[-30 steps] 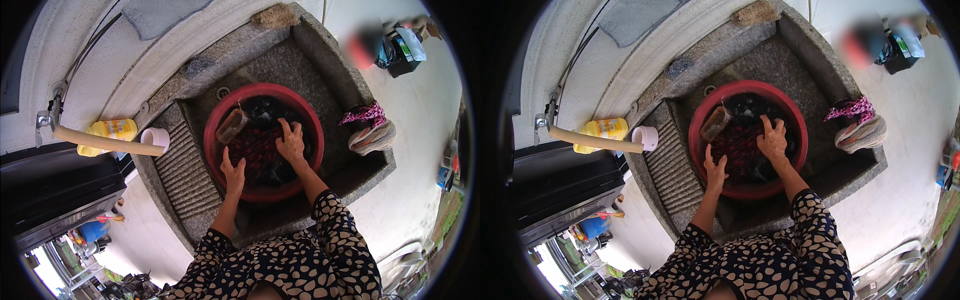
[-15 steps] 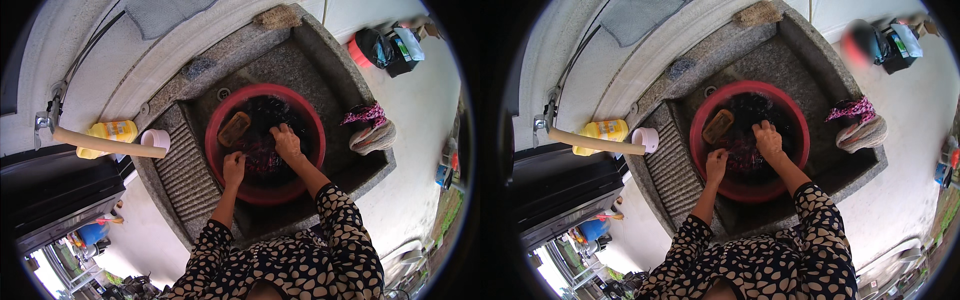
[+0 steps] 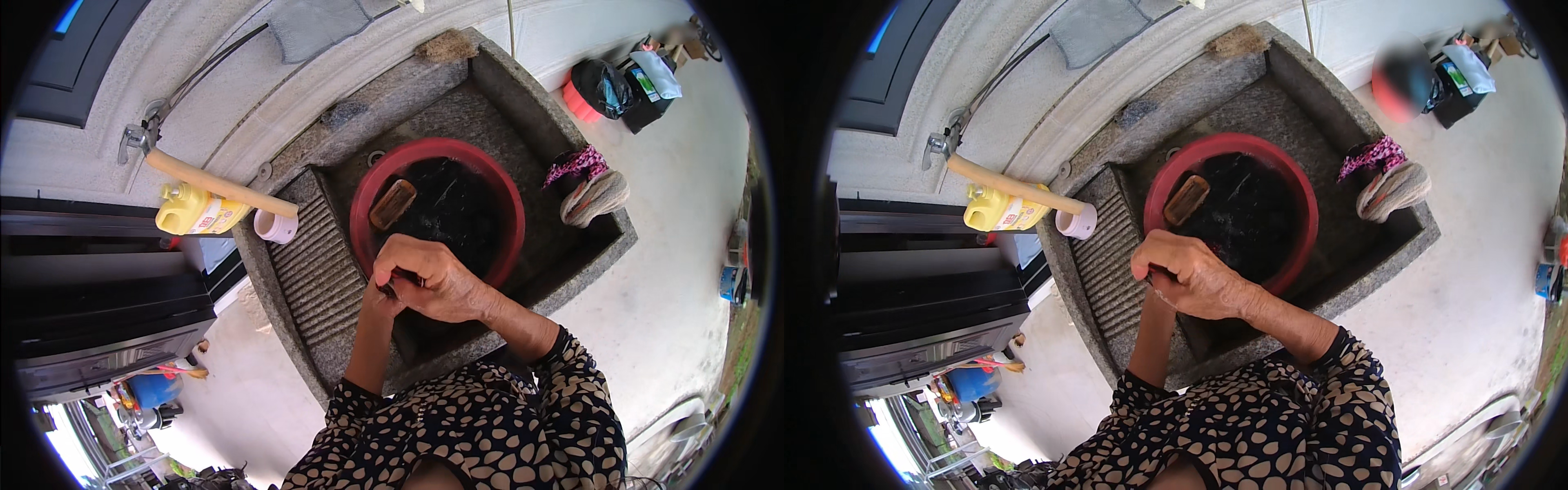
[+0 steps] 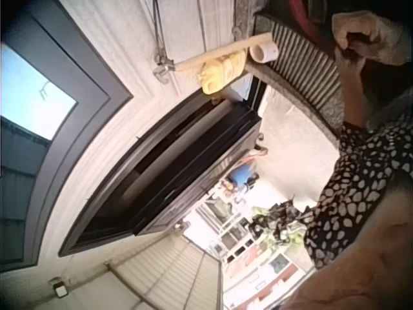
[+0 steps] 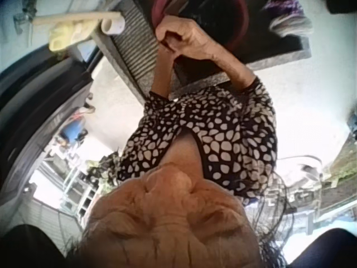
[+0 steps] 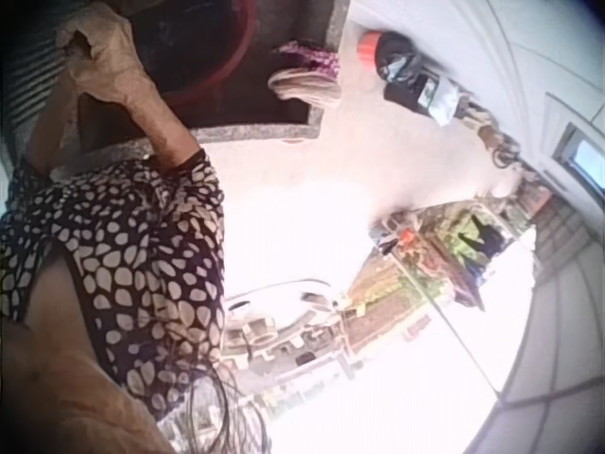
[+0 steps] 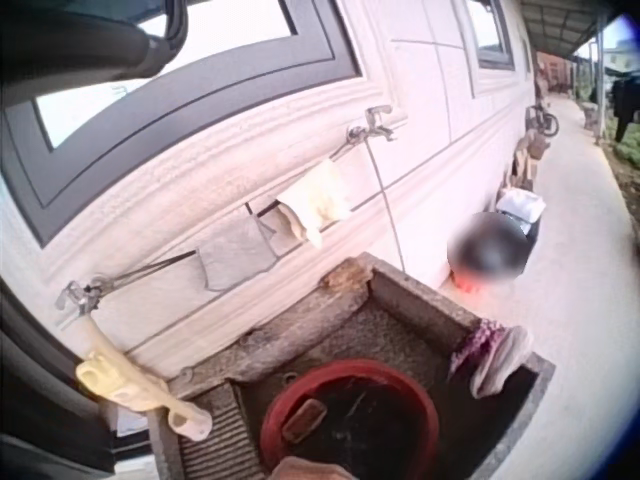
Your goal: The person washes clothes by hand at an outdoor stone washbasin. They scrub a red and black patterned cloth and a black garment using a brush and soap, repeatedly dipping them into a red basin of water and wringing them out.
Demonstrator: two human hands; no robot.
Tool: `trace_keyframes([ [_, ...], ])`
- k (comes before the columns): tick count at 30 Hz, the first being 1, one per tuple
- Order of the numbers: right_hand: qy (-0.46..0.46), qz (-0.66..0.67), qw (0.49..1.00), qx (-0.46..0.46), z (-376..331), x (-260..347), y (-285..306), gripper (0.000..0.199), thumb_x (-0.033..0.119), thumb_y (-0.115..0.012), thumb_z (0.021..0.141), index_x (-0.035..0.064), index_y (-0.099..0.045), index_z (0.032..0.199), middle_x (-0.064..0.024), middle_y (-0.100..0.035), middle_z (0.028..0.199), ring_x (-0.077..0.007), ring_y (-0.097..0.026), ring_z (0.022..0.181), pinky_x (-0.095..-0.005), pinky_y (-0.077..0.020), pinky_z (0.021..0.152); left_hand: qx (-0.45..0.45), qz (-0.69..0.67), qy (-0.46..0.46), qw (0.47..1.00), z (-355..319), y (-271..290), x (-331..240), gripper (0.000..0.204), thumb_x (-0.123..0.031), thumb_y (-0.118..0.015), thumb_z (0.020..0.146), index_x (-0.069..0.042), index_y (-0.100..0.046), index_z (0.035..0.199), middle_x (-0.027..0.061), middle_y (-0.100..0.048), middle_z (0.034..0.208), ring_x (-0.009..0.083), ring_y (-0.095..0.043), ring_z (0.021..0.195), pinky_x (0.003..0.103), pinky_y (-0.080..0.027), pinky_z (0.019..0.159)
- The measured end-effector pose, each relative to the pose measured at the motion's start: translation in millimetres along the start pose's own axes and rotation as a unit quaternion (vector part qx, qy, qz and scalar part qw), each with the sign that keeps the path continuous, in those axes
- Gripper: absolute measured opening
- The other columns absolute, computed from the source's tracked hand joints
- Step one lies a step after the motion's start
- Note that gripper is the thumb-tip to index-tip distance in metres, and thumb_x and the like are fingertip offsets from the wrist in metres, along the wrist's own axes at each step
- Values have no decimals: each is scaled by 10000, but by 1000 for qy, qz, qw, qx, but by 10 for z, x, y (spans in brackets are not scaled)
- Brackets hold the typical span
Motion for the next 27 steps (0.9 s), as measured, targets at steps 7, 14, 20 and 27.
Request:
trace_keyframes([
  [7, -51, 204, 936, -282, 198, -623, 790, 165, -91, -534, 834, 27, -548, 948, 32, -569, 841, -32, -528, 755, -186, -440, 693, 15, -117, 61, 991, -202, -1114, -257, 354, -191, -412, 938, 9, -517, 1211, 177, -570, 1206, 341, -566, 1088, 529, -444, 944],
  [14, -233, 434, 820, -289, -284, -1496, 269, 624, 508, -578, 845, 72, -479, 1280, -106, -533, 1252, -247, -514, 1139, -362, -397, 975, 123, -159, 97, 975, 101, -1342, -232, 408, -277, -498, 906, -60, -508, 1252, 138, -493, 1319, 304, -472, 1215, 549, -366, 992],
  [20, -143, 652, 684, -294, -224, -1276, 204, 444, 414, -623, 854, 52, -594, 1109, -112, -634, 1074, -248, -600, 1000, -407, -476, 914, 15, -101, 107, 989, 157, -960, -49, 818, -705, -504, 772, -106, -413, 1321, 121, -522, 1267, 315, -508, 1159, 622, -451, 845],
  [27, -229, 320, 892, -223, 12, -1037, 276, 245, 59, -719, 766, 39, -600, 979, -6, -621, 853, -86, -579, 764, -262, -499, 699, -86, 92, 84, 988, -44, -648, 35, 723, -304, -817, 698, -73, -437, 1268, 43, -570, 1150, 188, -565, 1060, 331, -495, 910],
])
Point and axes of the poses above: each hand's wrist, its own z-axis towards the middle knuckle, its own y-axis out of the back of the hand, x = y × z, the point moved 4 cm from there along z, towards the middle knuckle
